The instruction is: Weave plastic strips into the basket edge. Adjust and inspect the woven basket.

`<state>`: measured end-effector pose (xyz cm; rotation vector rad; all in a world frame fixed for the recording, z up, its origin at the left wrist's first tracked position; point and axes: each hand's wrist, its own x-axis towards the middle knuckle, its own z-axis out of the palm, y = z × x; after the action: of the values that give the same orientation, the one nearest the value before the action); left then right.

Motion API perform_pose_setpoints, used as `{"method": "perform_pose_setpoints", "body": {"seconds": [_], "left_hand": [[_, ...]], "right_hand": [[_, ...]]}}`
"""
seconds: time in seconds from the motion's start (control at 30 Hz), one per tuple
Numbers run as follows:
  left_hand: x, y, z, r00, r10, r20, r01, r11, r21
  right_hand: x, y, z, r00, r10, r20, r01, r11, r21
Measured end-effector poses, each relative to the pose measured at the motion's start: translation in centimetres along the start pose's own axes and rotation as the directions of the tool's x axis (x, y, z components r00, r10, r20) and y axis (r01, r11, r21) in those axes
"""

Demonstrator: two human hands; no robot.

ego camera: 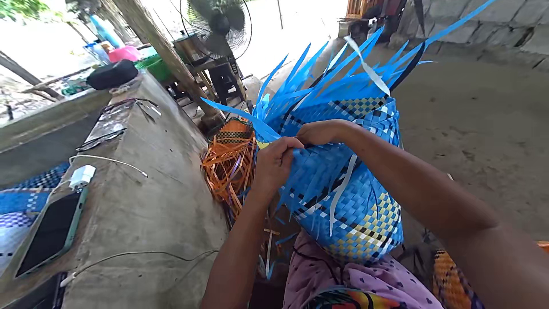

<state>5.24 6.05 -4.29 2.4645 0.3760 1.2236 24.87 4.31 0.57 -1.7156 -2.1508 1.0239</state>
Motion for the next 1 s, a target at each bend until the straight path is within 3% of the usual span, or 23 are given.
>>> {"method": "perform_pose_setpoints", "body": {"seconds": [0.1, 0.33, 0.43, 0.6, 0.9, 1.0], "left_hand": [[1.2, 0.0, -0.7, 0.996, 0.036, 0.088, -0.046, 0.991, 0.122], [3.4, 0.4, -1.1, 0.935, 0.076, 0.347, -0.161, 0.961, 0.224], [3.5, 1.6, -1.0, 0.884, 0.039, 0.467, -0.194, 0.937, 0.290], [3.0, 2.3, -0.5, 0.889, -0.014, 0.458, -0.160, 0.927, 0.338], [3.1, 2.4, -0.1, 0.879, -0.074, 0.471, -0.121, 0.921, 0.371], [1.8, 2.5, -0.3, 0.919, -0.075, 0.388, -0.101, 0.905, 0.413]], "right_hand": [[0.4, 0.1, 0.2, 1.000, -0.001, -0.007, 0.001, 1.000, 0.029], [1.1, 2.0, 1.2, 0.975, -0.205, -0.085, 0.205, 0.979, -0.003], [0.9, 2.2, 1.5, 0.984, -0.140, -0.113, 0.150, 0.985, 0.083], [0.7, 3.8, 0.9, 0.981, -0.166, -0.096, 0.177, 0.976, 0.129], [1.1, 2.5, 1.1, 0.992, -0.053, -0.115, 0.072, 0.984, 0.165], [0.9, 4.3, 1.1, 0.968, -0.146, -0.206, 0.194, 0.953, 0.232]]}}
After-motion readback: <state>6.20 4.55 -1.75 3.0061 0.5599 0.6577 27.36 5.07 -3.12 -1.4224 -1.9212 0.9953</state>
